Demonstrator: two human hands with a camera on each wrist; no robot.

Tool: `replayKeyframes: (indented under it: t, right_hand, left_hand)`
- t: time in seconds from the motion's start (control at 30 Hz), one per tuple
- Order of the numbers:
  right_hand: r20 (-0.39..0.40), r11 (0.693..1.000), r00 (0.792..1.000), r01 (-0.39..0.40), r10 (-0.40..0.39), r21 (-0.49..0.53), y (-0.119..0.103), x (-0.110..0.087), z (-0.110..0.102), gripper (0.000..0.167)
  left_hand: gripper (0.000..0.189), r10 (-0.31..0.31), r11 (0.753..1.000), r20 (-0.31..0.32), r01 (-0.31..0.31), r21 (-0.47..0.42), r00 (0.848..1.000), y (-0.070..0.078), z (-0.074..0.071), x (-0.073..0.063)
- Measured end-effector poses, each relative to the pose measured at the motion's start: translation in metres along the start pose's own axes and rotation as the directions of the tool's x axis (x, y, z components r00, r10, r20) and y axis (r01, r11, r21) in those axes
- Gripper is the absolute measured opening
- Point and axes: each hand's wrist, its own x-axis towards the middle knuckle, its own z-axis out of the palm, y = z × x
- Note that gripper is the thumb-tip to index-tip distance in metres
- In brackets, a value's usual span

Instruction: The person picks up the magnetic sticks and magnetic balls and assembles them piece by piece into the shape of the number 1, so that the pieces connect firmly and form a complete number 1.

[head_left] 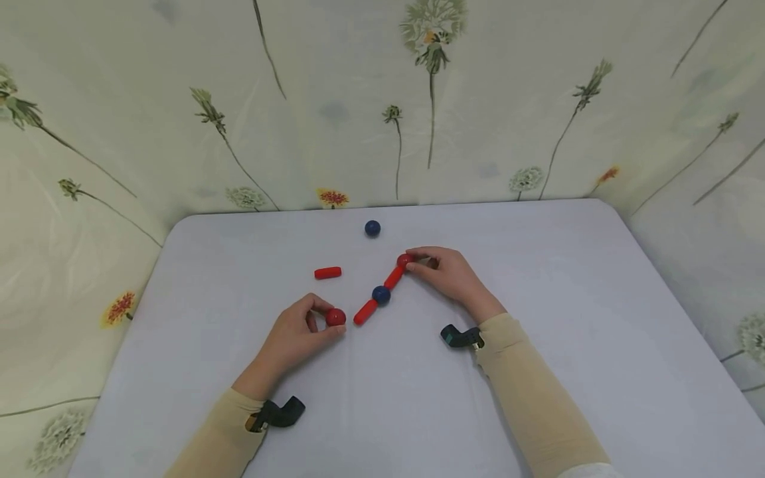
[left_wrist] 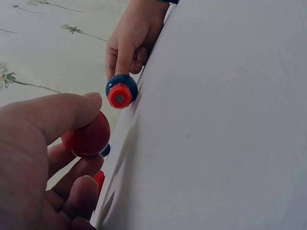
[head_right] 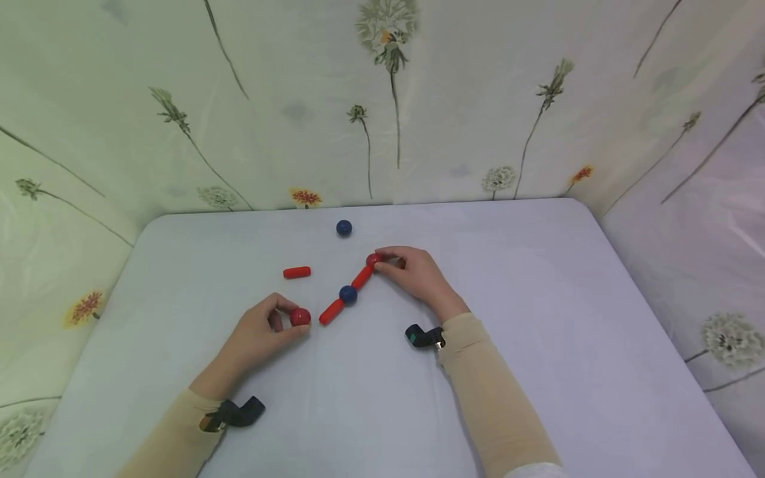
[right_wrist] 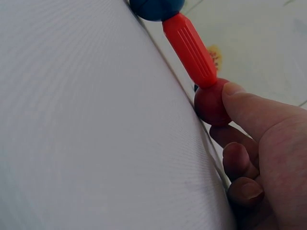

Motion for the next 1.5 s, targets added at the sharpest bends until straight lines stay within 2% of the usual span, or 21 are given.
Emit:
replayKeyframes:
  t: [0.43,0.7,1.17,1.5]
  right_hand:
    - [-0.017,1.0,1.0,0.011,-0.011,0.015,0.003,0.001,0.001,0.043]
    - [-0.015,0.999,1.0,0.001,-0.001,0.032,0.002,0.0,0.001,0.044]
    - [-0.017,1.0,1.0,0.003,-0.003,0.028,0.004,0.001,0.001,0.044]
    - [-0.006,1.0,1.0,-0.001,0.001,0.018,0.001,-0.001,-0.001,0.046]
  left_hand:
    - [0.032,0.026,0.998,0.033,-0.027,0.054,0.999,0.001,0.001,0.0]
    - [0.03,0.075,0.994,0.044,-0.078,0.082,0.996,0.001,0.005,-0.001]
    - [0.033,0.14,0.98,0.034,-0.144,0.137,0.99,0.001,0.012,-0.003]
    - [0.03,0.168,0.975,0.014,-0.168,0.145,0.986,0.004,0.017,-0.001]
